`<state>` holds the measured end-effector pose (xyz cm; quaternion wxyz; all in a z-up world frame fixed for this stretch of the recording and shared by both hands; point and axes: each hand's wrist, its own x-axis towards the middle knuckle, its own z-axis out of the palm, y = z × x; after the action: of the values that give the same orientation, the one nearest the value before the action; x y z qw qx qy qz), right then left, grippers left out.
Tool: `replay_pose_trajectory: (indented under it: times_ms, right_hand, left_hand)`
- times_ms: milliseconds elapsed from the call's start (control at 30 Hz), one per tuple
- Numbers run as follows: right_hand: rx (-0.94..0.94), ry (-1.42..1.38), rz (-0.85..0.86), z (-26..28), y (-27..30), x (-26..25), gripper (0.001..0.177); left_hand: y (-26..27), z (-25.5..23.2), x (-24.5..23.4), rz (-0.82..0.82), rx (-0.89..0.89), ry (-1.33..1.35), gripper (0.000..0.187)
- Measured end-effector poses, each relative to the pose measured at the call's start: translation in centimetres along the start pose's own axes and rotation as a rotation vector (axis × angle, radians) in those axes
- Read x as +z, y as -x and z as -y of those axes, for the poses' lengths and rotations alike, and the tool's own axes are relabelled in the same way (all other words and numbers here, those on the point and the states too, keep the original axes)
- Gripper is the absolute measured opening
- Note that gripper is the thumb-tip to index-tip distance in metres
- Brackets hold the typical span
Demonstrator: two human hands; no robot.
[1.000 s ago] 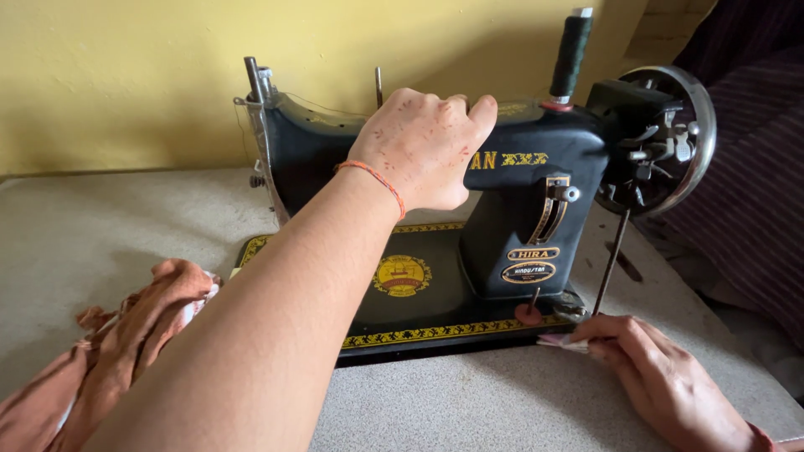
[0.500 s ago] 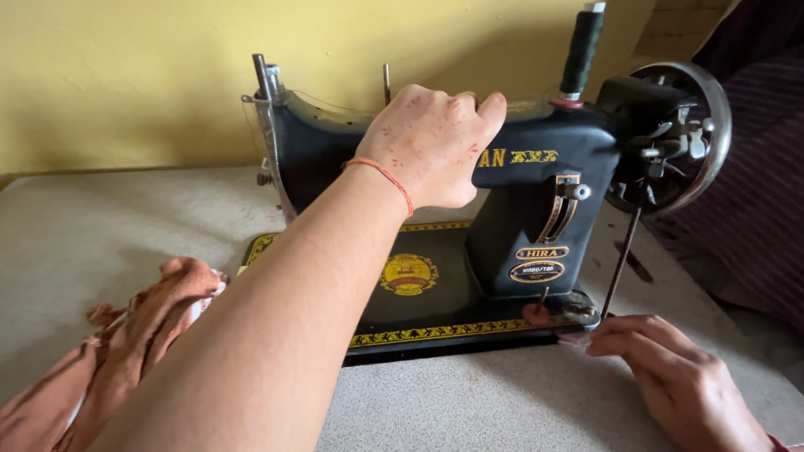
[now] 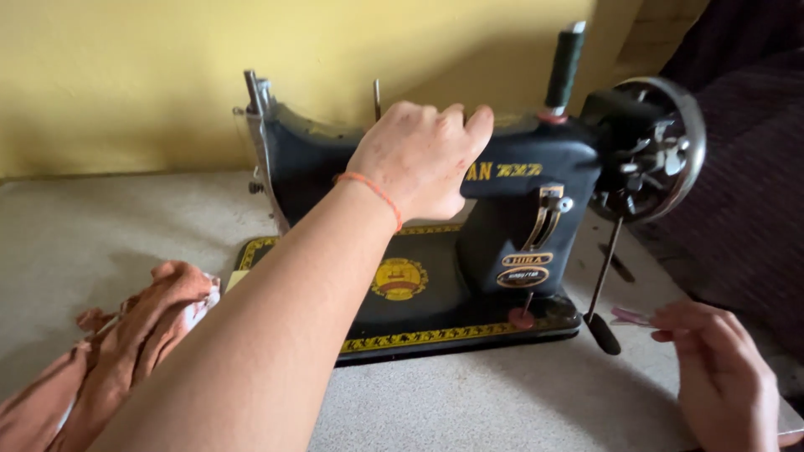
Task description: The person cleans a vintage black sewing machine using a brown cloth. They wipe the top, sides, and base of the machine, and also clean the handwheel and the area around the needle plate. The person repeatedly wipes the same areas to remove dust and grime.
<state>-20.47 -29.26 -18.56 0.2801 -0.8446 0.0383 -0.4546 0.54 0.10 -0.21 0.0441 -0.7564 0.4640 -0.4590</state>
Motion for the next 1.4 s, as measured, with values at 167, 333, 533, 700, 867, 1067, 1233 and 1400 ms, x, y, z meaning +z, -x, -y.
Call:
replay_pose_trajectory:
  times_ms: [167,333,533,700,867,1067,1233,1400]
  right_hand:
    - [0.045,-0.140,-0.008,0.4,-0.5,0.1,0.012]
    - [0.088,-0.065,0.035,1.5,-1.7,-0.8,0.013]
    - [0.127,-0.156,0.037,1.8,-2.1,-0.9,0.015]
    - [0.211,-0.061,0.019,2.3,-2.5,-1.1,0.016]
    - [0.088,-0.315,0.065,2.5,-2.9,-0.7,0.023]
    - [0.062,0.026,0.053,4.7,-1.7,-1.5,0.024]
    - [-0.607,-0.072,0.018,8.3,-1.6,-1.4,0.017]
    - [-0.630,-0.280,-0.005,16.7,-0.5,2.1,0.017]
  left_hand:
    - [0.0,-0.3,-0.7,0.072,-0.031,0.013,0.061]
    - [-0.2,-0.1,-0.7,0.084,-0.040,0.042,0.077]
    - [-0.2,-0.2,-0.9,0.119,-0.052,0.062,0.082]
    - [0.1,-0.7,-0.9,0.017,-0.088,0.048,0.086]
    - [0.1,-1.4,-1.9,0.200,-0.187,0.072,0.083]
    - [2.3,-3.1,-5.0,-0.200,-0.134,0.013,0.099]
    - [10.4,-7.6,-10.1,-0.055,-0.628,0.490,0.039]
    - [14.4,-11.3,-10.9,0.042,-1.056,1.225,0.035]
